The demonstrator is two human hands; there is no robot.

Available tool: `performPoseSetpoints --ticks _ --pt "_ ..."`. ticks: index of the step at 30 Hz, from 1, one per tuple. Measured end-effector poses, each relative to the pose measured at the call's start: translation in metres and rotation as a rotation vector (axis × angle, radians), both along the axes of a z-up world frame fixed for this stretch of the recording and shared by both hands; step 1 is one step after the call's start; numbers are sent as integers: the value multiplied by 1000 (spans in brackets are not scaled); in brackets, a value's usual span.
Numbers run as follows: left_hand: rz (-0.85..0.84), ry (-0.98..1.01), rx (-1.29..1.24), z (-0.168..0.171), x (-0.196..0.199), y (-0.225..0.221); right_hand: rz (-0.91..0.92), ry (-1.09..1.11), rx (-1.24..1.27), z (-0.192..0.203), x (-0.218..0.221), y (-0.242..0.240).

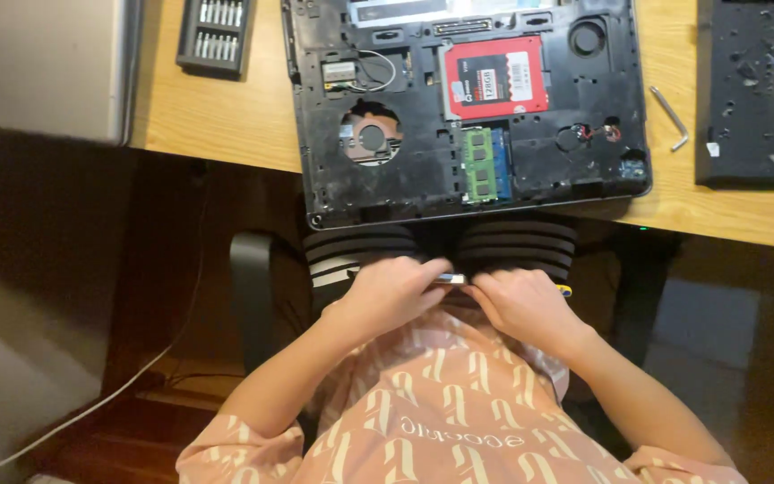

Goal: Replacing internal components and reassembling a laptop on a workbench.

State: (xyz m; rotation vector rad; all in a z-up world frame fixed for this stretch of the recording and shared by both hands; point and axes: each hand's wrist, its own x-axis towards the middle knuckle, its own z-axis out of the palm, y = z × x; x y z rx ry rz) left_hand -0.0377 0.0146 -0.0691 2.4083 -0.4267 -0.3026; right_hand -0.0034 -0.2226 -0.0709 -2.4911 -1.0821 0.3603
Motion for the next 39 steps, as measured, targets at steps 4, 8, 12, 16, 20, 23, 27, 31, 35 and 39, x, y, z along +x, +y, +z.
performPoseSetpoints --ticks 4,8,12,16,20,23,27,31,35,39 --pt "17 -21 -2 -12 -2 -2 -11 -34 -39 -2 2 2" --pt "54 -50 29 -12 -5 -6 -32 -23 -88 -5 2 3" --pt "64 -136 25 8 -7 -3 -11 -25 -137 8 2 4" --pt "67 -230 -170 49 -10 1 -17 -30 42 48 -2 -2" --pt "34 -238 -337 85 -8 0 0 -149 36 85 -4 -5" --pt "31 -245 -401 99 -2 -4 12 -238 153 104 1 -7" --pt "92 -262 -458 105 0 -10 -13 -331 183 119 3 -9" --pt "114 -272 -477 108 0 -13 -4 -403 201 131 8 -11" --pt "137 -210 -612 91 1 -17 -38 -339 238 135 14 -25" --pt "356 70 -842 67 9 -23 -471 -334 373 123 46 -61"
